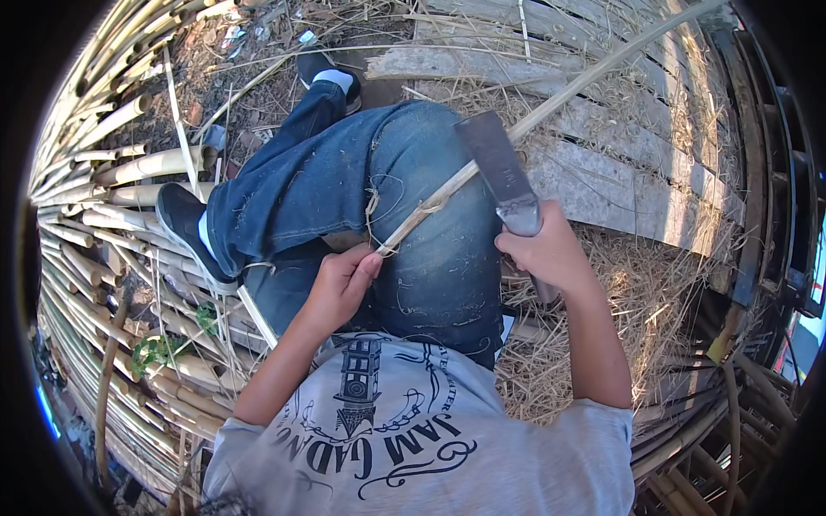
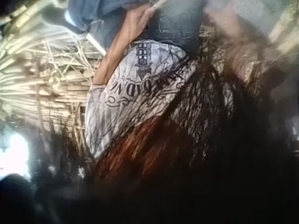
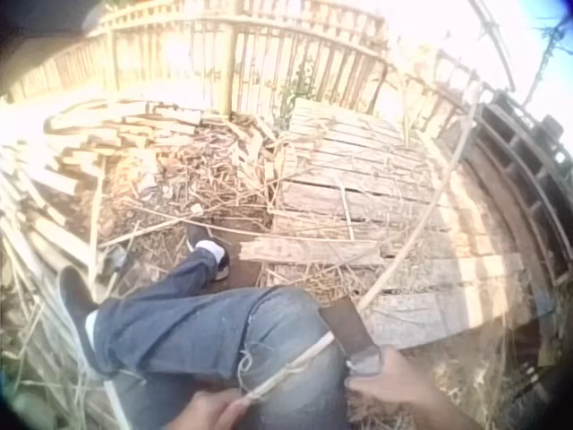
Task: The person holds a bamboo strip and shaves along its length using a knife.
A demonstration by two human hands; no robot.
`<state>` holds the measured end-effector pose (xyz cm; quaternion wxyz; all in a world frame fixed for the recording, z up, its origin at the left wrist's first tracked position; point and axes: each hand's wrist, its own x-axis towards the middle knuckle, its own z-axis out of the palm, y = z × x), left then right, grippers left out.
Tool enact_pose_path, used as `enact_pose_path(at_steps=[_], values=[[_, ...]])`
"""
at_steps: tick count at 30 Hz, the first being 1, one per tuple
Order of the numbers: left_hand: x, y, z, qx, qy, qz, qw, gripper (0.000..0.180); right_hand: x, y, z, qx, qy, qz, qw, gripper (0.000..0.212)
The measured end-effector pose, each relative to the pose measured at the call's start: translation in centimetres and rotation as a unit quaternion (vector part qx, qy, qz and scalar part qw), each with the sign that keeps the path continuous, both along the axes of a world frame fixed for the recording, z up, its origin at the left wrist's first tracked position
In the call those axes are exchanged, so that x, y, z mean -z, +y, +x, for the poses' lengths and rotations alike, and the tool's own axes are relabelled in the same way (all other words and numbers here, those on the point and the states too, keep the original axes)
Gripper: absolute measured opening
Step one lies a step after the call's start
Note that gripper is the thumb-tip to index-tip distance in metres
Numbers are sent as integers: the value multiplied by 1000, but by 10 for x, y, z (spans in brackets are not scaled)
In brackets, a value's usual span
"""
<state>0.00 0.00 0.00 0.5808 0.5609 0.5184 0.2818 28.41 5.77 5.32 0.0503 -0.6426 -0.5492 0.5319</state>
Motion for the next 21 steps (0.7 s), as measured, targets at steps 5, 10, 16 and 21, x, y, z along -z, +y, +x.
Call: enact_pose_path(at_steps=[5,10,16,21], values=[[-2,-5,6,-8,-20,5,1000,28,-4,-11,-11,-75,-66,45,994,11],[-8,1,3,5,6,16,1000,27,-8,-1,-8,230,64,21,971,19],[-21,-2,5,-5,25,22,999,25,-7,-8,-24,141,-34,50,988,15],[-32,-5,-5,35,33,-55,997,25,3,-5,-28,154,12,40,987,14]])
